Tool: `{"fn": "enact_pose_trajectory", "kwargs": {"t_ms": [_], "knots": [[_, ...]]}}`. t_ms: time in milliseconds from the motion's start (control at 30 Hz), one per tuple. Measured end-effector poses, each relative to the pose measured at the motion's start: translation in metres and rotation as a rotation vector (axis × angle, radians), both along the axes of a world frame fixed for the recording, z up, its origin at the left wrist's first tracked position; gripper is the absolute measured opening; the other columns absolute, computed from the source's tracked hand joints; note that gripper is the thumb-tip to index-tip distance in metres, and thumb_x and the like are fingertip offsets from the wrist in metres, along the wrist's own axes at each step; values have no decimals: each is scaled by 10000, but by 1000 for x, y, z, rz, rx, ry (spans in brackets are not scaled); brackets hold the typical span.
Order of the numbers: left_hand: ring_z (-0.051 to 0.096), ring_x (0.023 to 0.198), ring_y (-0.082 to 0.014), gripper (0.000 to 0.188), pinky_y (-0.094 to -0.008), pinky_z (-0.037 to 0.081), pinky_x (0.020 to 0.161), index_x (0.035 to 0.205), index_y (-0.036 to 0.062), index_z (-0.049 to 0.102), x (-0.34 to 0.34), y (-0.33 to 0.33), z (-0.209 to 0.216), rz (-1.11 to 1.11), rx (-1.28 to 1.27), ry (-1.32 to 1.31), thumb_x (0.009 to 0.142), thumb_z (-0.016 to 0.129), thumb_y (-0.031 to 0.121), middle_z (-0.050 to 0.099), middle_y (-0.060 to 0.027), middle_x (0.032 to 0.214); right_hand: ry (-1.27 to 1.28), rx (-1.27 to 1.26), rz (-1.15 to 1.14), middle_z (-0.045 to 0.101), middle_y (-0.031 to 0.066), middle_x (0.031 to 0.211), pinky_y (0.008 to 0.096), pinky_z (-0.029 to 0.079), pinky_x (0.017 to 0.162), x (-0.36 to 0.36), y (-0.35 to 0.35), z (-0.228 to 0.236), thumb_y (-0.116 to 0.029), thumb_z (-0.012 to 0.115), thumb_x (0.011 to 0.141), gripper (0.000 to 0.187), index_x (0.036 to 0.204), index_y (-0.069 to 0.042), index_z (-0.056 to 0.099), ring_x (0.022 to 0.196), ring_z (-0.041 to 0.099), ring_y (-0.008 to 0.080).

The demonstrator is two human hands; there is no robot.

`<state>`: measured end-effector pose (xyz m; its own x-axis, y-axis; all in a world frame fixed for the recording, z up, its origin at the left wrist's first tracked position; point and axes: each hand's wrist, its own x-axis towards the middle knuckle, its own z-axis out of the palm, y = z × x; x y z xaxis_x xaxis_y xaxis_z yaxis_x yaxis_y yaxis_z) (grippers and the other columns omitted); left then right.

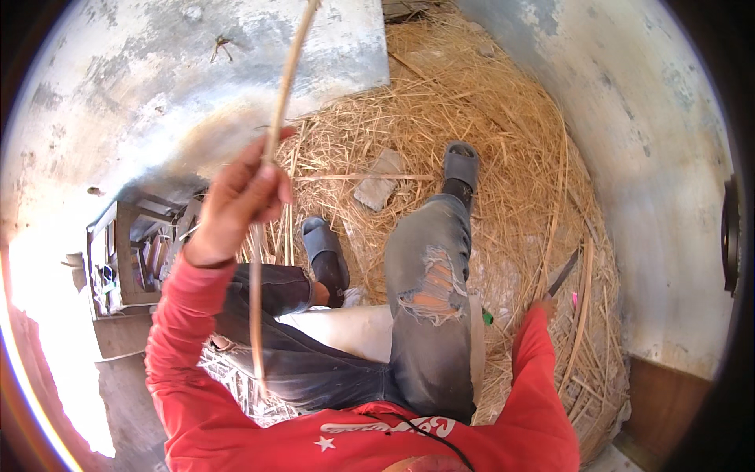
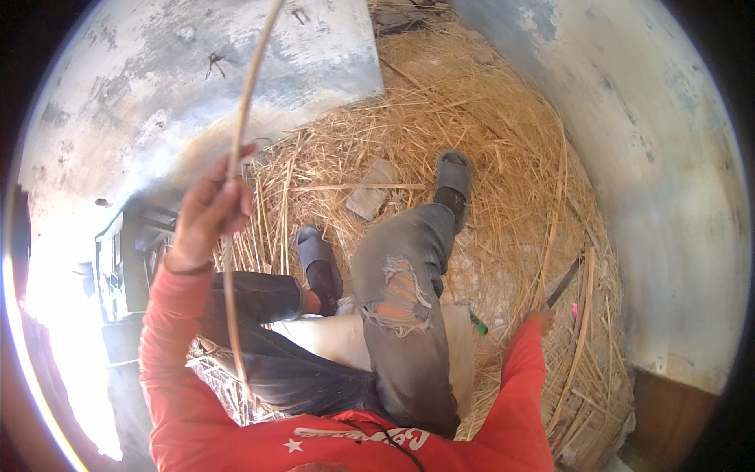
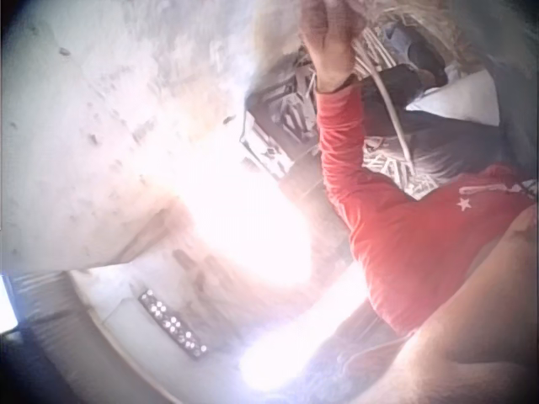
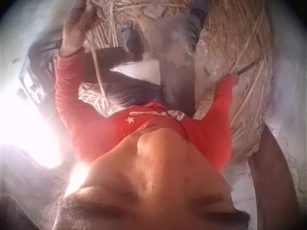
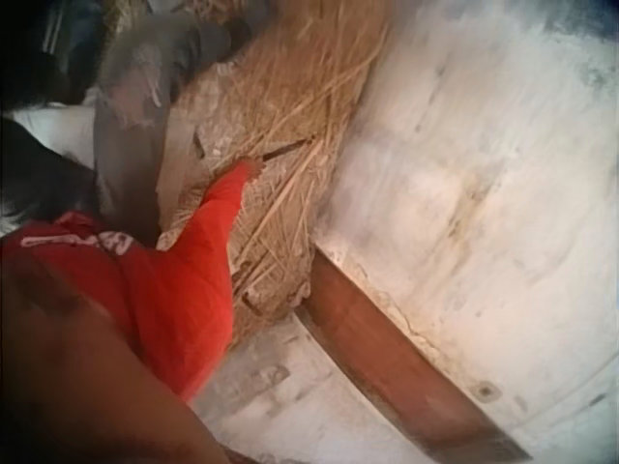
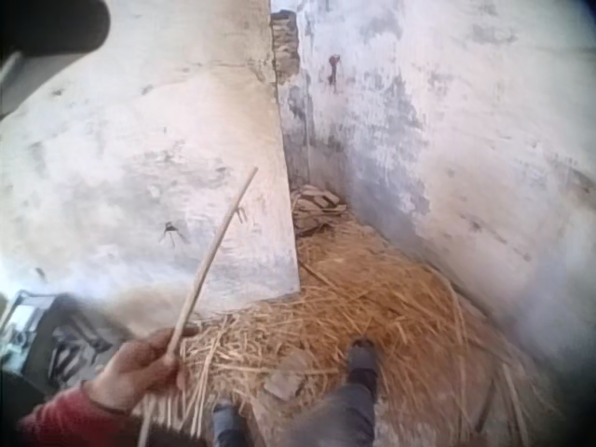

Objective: The person shapes a thin bamboo stick using a machete and a utility knife, then applies a red substance from a small tube to one end of the stick.

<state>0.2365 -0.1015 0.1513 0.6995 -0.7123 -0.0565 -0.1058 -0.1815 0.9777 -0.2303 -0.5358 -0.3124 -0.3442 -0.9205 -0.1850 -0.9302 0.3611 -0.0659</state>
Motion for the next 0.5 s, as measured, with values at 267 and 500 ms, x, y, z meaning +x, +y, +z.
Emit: {"fn": "enact_pose_trajectory", "kwargs": {"t_ms": [267, 500], "knots": [[525, 612, -98, 439, -240, 384, 603, 1449, 35, 469, 43, 42, 49, -47, 419, -532, 1026, 487, 154, 585, 1, 745, 59, 376, 463, 646, 273, 1207, 404, 516, 915, -40, -11, -71, -435, 608, 936, 610, 1393, -44, 504, 1101, 662, 370], [683, 768, -342, 125, -449, 499, 715, 1020, 97, 660, 47, -5, 4, -92, 1010, -1184, 944, 561, 101, 695, -126, 857, -1125, 295, -418, 595, 87, 734, 421, 496, 570, 2, 6, -31, -482, 599, 942, 403, 878, -84, 584, 619, 609, 282]]}}
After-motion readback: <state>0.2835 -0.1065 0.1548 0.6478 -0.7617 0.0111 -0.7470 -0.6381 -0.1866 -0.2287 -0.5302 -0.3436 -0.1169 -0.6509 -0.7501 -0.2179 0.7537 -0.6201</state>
